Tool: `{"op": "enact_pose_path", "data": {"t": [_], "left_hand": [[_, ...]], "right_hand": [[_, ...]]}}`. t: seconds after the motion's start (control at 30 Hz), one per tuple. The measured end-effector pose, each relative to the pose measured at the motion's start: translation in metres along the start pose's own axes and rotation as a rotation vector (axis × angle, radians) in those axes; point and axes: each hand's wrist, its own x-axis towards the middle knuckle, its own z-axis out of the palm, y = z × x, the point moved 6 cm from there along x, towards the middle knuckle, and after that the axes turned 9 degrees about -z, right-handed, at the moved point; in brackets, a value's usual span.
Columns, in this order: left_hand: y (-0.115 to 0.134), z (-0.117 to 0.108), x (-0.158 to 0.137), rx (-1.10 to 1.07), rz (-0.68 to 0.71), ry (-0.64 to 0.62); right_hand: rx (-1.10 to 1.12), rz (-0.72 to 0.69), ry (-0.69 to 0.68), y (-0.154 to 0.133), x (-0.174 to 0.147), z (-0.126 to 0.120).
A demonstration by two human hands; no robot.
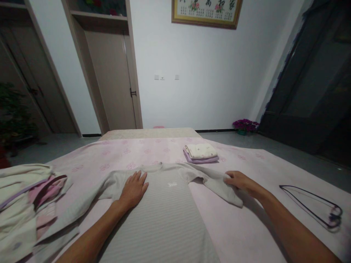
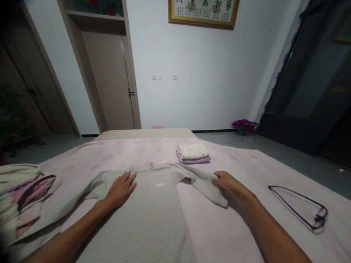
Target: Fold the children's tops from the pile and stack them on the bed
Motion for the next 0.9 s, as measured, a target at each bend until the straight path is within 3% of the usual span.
{"op": "enact_pose_path", "data": {"t": [0.07,0.13,0.27,0.4,0.53,0.67,0.77,0.9], "left_hand": [[-0.001,0.002,0.000,0.021,0.001,0.012],[-0.002,0.003,0.001,0.027,0.012,0.020],[-0.003,0.005,0.001,0.022,0.023,0.031],[-0.003,0.004,0.001,0.026,0.028,0.025],[-0.002,0.002,0.001,0.012,0.028,0.009],[-0.001,-0.002,0.000,-0.052,0.020,-0.009],[-0.003,-0.008,-0.004,-0.180,0.024,-0.038],[-0.033,-0.031,-0.016,-0.516,-0.012,-0.019]], "right_hand": [[0.047,0.073,-0.162,0.002,0.005,0.000],[-0.016,0.090,-0.121,0.005,0.016,-0.016],[-0.477,0.103,-0.068,0.017,0.042,-0.043],[-0.923,0.099,0.025,0.009,0.051,-0.041],[-1.056,-0.084,0.098,-0.028,0.044,0.004],[-0.938,-0.407,-0.041,-0.061,0.025,0.085],[-0.900,-0.413,-0.144,-0.056,0.013,0.129],[-0.969,-0.381,-0.113,-0.039,0.011,0.146]]}}
